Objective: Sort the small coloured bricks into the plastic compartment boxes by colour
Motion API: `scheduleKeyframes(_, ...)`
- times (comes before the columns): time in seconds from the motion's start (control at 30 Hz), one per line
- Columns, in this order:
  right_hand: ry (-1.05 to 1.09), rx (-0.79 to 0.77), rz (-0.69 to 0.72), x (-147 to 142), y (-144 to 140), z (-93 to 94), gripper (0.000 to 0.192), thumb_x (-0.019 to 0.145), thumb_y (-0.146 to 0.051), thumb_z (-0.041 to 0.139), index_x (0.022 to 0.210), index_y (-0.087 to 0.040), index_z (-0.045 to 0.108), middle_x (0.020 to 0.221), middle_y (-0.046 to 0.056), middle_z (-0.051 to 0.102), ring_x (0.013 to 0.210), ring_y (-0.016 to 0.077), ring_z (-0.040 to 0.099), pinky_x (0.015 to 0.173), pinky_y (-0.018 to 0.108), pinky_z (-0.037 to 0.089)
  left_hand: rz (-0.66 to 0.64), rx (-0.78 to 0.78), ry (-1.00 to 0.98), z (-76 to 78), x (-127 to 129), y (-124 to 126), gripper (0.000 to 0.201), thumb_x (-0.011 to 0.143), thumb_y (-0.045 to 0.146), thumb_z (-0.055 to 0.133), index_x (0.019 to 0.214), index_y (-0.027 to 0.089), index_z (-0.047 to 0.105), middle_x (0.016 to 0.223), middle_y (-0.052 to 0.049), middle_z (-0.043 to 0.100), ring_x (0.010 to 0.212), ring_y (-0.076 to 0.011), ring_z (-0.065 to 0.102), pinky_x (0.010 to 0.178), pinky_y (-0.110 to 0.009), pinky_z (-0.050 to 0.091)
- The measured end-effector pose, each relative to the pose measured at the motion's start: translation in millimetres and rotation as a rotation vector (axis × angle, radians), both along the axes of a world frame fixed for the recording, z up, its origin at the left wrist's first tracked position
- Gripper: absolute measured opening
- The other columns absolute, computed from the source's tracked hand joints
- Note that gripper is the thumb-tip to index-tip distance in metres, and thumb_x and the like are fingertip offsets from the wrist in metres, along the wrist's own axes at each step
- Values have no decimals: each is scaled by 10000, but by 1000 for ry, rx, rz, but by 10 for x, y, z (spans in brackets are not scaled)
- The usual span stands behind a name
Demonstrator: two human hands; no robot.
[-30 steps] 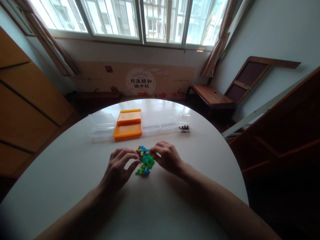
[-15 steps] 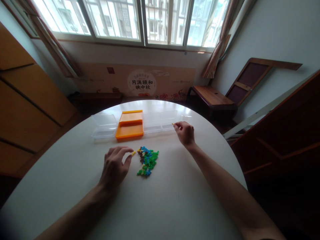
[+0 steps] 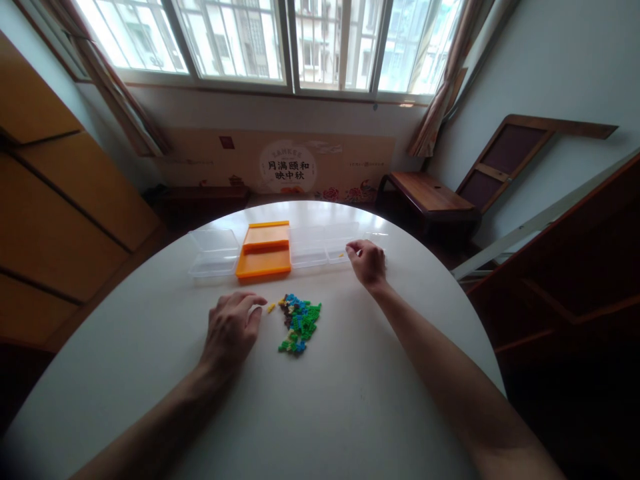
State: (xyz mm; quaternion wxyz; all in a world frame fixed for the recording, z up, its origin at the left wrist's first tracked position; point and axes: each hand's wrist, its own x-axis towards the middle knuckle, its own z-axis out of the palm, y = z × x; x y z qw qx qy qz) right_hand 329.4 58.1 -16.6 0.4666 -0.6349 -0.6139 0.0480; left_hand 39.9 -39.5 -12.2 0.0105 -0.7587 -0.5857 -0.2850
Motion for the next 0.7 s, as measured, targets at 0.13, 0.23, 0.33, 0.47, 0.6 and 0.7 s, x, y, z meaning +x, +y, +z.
scheduleKeyframes(0.13, 53, 16, 67, -149, -158, -14, 222, 798, -340, 584, 826, -177, 732, 796, 53, 720, 591, 156, 565, 659, 299, 470, -7, -35, 14, 3, -3, 19, 152, 836, 288, 546, 888, 224, 674, 967, -62, 659, 951, -259, 537, 802, -399, 399)
scheduleKeyframes(0.23, 53, 26, 126, -256, -250, -8, 207, 804, -329, 583, 810, -183, 730, 780, 50, 709, 584, 155, 557, 646, 295, 470, -19, -40, 12, -9, -2, 27, 154, 838, 306, 553, 872, 229, 682, 956, -62, 657, 943, -258, 533, 797, -403, 398)
scheduleKeyframes(0.33, 67, 38, 182, -338, -321, 4, 186, 812, -305, 584, 811, -187, 729, 775, 44, 700, 580, 145, 544, 630, 284, 464, -33, -51, 18, -23, -6, 32, 156, 851, 309, 547, 849, 235, 684, 964, -57, 657, 946, -257, 529, 792, -404, 391)
scheduleKeyframes(0.47, 100, 29, 272, -439, -431, 36, 173, 819, -286, 591, 813, -181, 728, 750, 38, 685, 570, 130, 521, 604, 270, 451, -47, -65, 11, -29, -7, 40, 146, 865, 286, 541, 854, 226, 674, 974, -58, 660, 963, -259, 526, 799, -400, 381)
scheduleKeyframes(0.6, 201, -76, 406, -583, -574, 83, 169, 806, -299, 618, 831, -176, 733, 728, 31, 682, 564, 116, 527, 579, 255, 457, -96, -2, -22, -6, 20, 20, 139, 896, 279, 531, 912, 229, 660, 1000, -57, 660, 998, -254, 527, 828, -394, 368)
scheduleKeyframes(0.7, 301, -269, 610, -721, -687, 106, 213, 794, -334, 647, 894, -173, 742, 736, 33, 702, 591, 122, 575, 578, 249, 479, -152, 114, -56, 37, 51, -35, 120, 901, 279, 548, 921, 228, 656, 984, -54, 660, 985, -236, 533, 846, -379, 366)
